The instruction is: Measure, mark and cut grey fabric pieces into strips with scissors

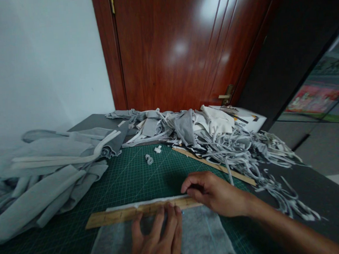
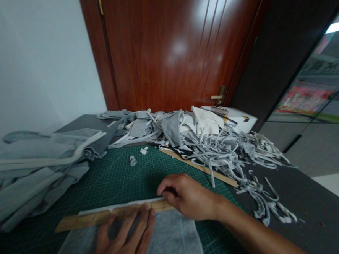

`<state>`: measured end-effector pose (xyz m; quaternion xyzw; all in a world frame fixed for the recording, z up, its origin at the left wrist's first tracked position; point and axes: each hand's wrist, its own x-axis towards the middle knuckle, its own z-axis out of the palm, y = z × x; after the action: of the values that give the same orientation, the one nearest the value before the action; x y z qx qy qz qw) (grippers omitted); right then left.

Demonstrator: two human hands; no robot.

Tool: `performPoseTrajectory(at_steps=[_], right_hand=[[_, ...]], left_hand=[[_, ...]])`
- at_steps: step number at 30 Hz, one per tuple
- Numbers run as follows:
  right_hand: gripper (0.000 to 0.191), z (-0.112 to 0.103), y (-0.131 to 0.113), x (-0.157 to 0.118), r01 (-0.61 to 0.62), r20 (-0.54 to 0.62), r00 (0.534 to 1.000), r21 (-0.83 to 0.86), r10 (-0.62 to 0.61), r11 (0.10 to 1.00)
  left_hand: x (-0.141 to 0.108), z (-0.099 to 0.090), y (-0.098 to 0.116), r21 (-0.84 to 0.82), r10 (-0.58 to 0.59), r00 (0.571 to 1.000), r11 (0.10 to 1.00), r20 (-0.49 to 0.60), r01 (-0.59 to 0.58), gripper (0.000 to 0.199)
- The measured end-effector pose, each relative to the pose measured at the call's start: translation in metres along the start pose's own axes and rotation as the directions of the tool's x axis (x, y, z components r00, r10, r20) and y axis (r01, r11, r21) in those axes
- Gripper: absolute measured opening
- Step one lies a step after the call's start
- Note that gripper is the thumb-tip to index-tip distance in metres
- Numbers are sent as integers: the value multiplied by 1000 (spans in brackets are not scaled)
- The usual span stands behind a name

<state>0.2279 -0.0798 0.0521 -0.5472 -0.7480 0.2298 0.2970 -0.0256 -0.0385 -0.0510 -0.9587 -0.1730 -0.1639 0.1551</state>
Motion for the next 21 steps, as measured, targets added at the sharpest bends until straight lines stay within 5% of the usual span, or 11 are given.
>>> performPoseTrajectory(at_steps=[5, 11, 21], right_hand=[[17, 10, -10, -17, -15, 37, 999, 140, 10, 990], [18, 18, -18, -51, -6, 82, 997, -65, 11, 998], [12, 31, -19, -59, 44, 145, 989, -343, 6, 938]], left_hand=[[5, -13, 3, -52, -35, 994, 998, 105, 41, 72], [16, -34, 0, -139, -103, 967, 981, 231, 138, 68], [38, -42, -21, -151, -146, 978, 974, 151, 169, 56]])
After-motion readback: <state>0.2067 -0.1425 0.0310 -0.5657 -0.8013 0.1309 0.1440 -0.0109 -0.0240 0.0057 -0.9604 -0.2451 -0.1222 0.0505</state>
